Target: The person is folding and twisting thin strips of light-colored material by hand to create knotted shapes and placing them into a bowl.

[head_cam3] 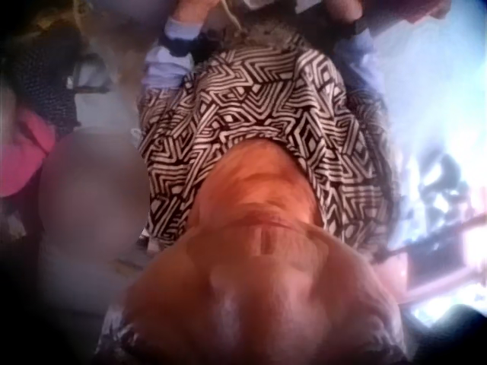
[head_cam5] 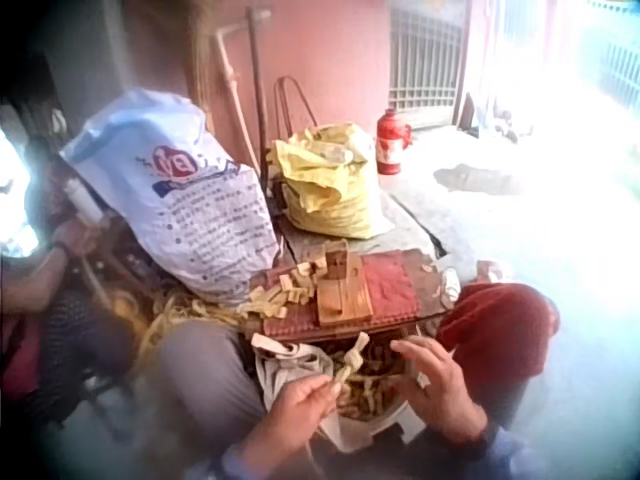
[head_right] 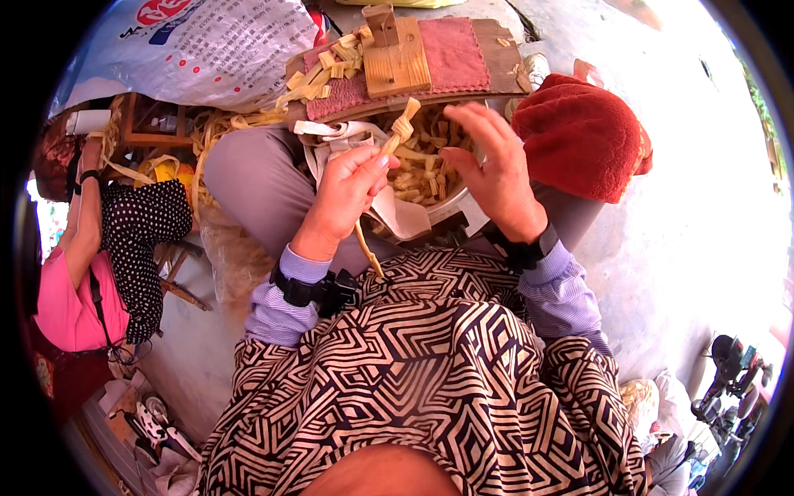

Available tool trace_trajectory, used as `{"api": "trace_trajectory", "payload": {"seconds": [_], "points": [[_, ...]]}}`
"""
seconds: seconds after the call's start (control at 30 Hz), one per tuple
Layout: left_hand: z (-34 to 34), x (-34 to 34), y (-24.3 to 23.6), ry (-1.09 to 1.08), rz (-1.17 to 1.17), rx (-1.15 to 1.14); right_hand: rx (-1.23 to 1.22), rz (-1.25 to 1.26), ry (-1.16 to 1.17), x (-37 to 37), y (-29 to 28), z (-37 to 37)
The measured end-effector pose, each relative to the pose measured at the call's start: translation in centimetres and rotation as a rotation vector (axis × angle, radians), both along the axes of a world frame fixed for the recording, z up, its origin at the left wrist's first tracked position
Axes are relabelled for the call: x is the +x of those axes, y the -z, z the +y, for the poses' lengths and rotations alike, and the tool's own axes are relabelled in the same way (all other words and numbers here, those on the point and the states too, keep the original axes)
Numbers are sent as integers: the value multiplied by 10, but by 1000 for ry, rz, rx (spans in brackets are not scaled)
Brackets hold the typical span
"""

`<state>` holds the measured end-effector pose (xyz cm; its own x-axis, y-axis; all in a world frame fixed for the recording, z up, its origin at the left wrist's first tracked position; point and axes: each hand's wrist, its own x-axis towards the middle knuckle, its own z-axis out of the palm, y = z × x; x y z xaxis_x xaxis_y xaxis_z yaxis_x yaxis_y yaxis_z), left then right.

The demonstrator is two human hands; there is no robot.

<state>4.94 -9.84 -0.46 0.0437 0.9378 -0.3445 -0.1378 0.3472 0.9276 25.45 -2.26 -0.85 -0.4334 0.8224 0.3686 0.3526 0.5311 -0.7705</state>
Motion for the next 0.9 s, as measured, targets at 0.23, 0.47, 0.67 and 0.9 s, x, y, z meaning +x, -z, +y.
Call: {"api": "trace_trajectory", "payload": {"seconds": [0.23,0.47,0.67,0.9], "points": [[7,19,4,59,331,278,-726,317,-24,-5,-13,20],[4,3,11,103,175,140,-724,710,142,2,18,30],[12,-8,3,-132,-574,-228,-106,170,24,-2,-3,8],[36,8,10,-202,-875,-240,289,-3,-413,-31,-15,-33]]}}
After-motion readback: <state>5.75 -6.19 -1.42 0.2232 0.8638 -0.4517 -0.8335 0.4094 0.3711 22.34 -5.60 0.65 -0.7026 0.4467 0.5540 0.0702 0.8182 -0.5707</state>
